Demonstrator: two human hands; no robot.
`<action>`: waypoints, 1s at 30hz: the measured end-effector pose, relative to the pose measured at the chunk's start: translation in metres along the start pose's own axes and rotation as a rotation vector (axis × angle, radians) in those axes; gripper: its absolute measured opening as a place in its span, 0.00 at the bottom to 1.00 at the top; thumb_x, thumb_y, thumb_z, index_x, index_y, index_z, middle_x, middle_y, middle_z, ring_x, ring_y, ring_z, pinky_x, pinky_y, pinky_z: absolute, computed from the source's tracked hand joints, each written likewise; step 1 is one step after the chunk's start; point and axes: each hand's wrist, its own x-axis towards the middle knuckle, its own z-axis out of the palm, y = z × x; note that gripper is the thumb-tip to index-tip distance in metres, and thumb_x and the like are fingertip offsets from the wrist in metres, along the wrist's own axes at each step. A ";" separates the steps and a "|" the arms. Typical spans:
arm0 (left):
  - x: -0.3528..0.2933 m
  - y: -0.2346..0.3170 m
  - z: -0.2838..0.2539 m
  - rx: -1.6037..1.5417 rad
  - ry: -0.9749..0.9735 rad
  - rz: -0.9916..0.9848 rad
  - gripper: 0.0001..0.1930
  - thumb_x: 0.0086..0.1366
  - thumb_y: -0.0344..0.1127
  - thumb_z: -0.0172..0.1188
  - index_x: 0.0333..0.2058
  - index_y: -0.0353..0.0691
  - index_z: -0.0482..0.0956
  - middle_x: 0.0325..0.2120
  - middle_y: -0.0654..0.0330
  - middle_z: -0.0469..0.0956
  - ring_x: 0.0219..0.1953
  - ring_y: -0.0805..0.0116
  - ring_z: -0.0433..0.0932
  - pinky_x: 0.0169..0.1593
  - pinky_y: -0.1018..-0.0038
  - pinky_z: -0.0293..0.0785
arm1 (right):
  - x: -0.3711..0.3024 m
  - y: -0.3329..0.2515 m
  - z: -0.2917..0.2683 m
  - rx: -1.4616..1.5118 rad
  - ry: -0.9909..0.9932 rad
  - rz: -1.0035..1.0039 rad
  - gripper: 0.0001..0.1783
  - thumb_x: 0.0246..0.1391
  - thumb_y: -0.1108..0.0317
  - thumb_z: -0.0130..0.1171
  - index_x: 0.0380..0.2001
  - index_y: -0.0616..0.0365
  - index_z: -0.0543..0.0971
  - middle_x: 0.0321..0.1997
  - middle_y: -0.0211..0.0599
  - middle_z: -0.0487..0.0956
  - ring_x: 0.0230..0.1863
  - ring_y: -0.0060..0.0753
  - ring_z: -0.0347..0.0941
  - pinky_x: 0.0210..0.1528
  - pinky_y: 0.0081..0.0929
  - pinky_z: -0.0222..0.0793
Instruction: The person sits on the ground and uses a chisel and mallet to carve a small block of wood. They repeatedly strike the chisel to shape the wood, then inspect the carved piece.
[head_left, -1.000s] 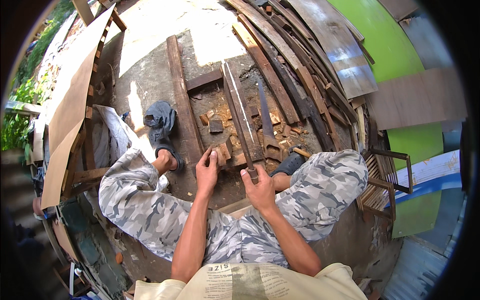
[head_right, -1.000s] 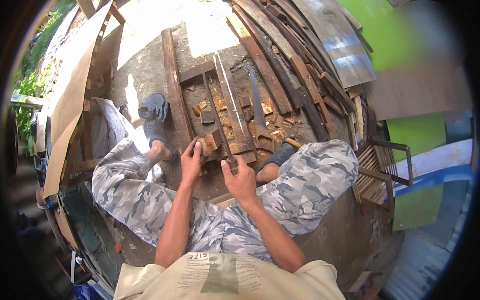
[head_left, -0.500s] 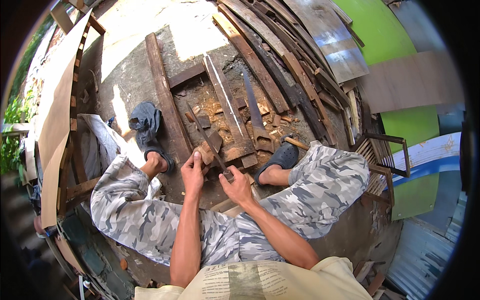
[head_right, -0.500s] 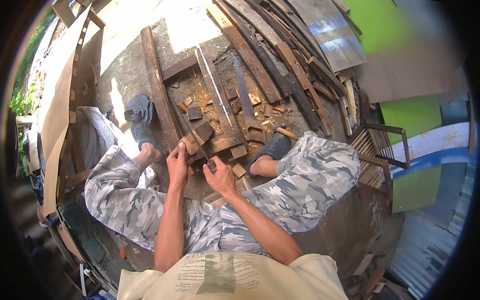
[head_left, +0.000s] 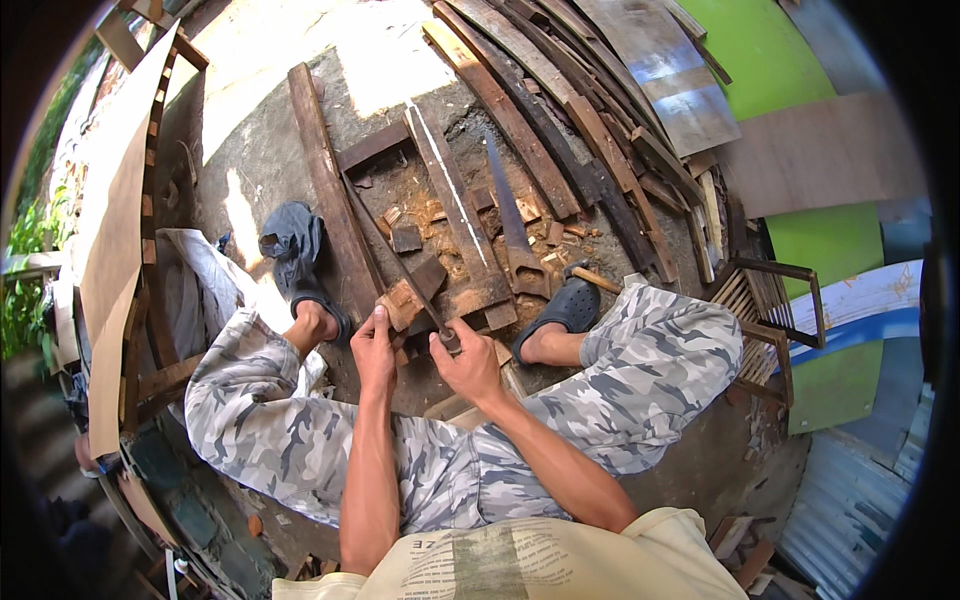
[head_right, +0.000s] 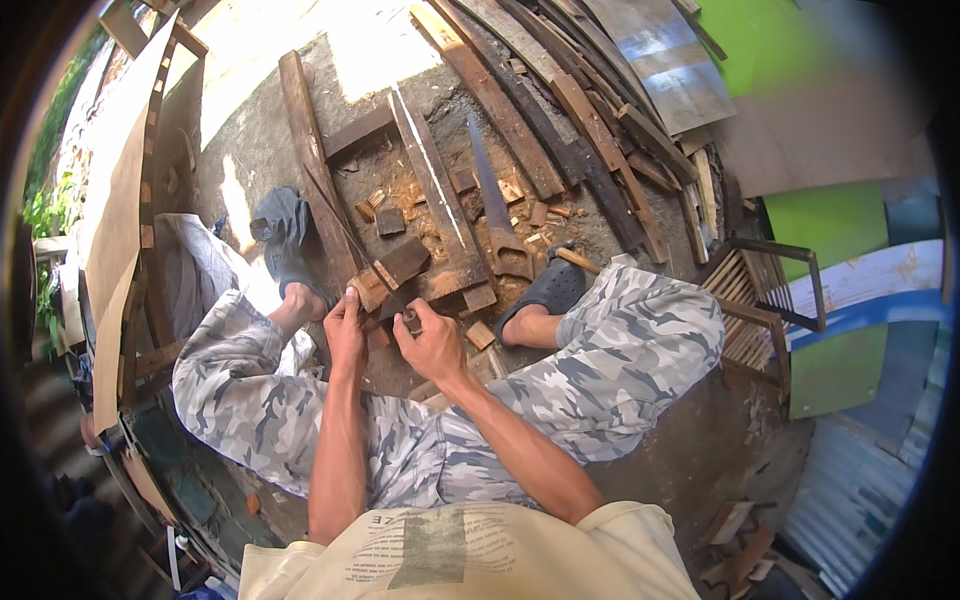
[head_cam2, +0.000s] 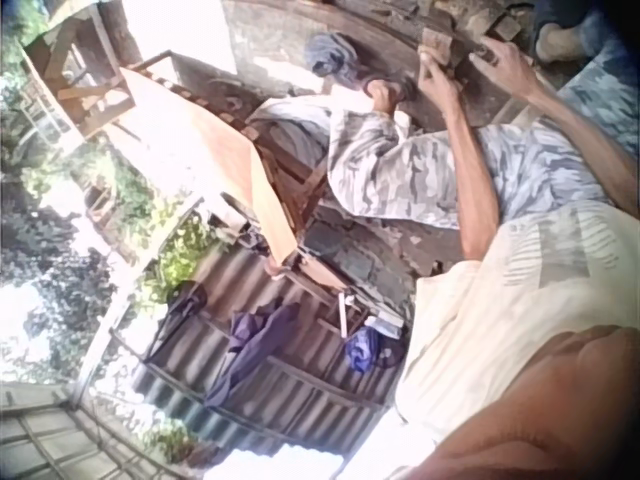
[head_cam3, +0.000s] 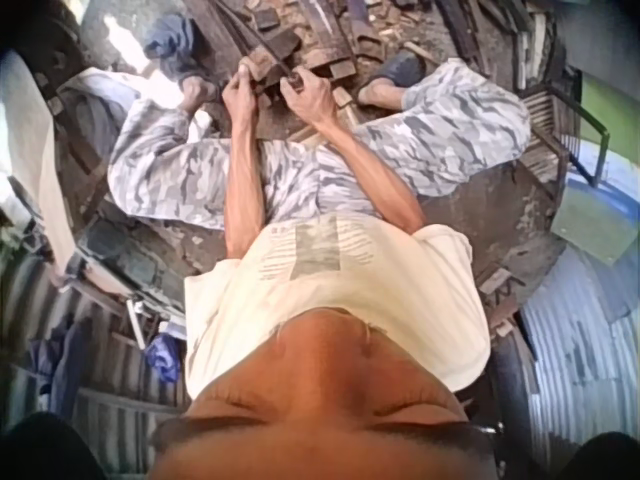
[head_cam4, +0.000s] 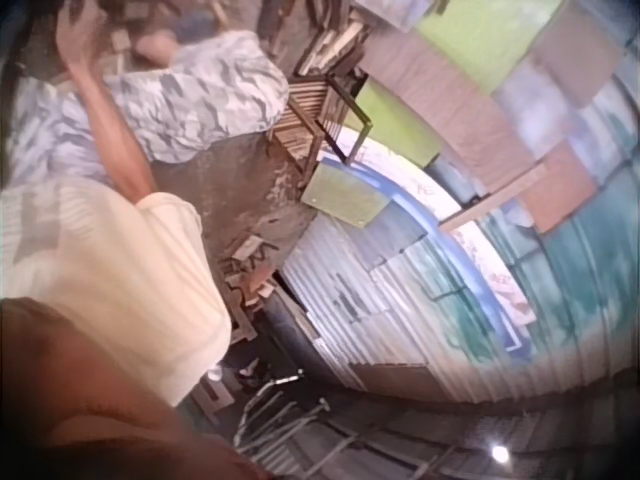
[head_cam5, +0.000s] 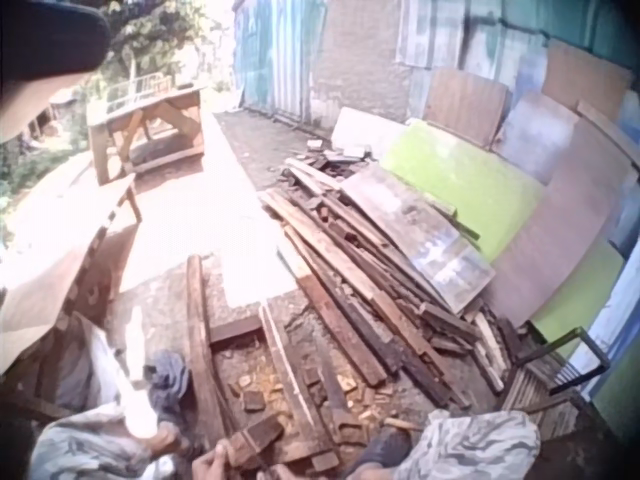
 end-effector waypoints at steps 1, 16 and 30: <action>0.001 -0.001 0.000 -0.006 -0.007 0.008 0.23 0.72 0.48 0.57 0.49 0.30 0.80 0.42 0.57 0.82 0.43 0.68 0.81 0.49 0.68 0.80 | 0.007 -0.015 -0.003 0.027 0.070 -0.066 0.13 0.57 0.63 0.62 0.33 0.63 0.76 0.22 0.50 0.79 0.26 0.54 0.79 0.29 0.38 0.71; 0.000 -0.004 0.016 -0.048 -0.014 0.090 0.24 0.72 0.48 0.58 0.47 0.25 0.80 0.40 0.55 0.82 0.40 0.68 0.81 0.45 0.70 0.81 | 0.003 -0.008 0.002 0.043 0.108 -0.118 0.11 0.58 0.66 0.61 0.31 0.63 0.74 0.21 0.50 0.78 0.23 0.52 0.79 0.23 0.35 0.68; 0.002 -0.006 0.020 0.002 0.003 0.115 0.23 0.71 0.47 0.59 0.45 0.28 0.82 0.34 0.62 0.80 0.32 0.77 0.75 0.35 0.79 0.73 | 0.003 0.051 0.010 -0.348 -0.190 0.108 0.15 0.55 0.61 0.61 0.36 0.63 0.76 0.24 0.56 0.79 0.31 0.64 0.78 0.33 0.49 0.73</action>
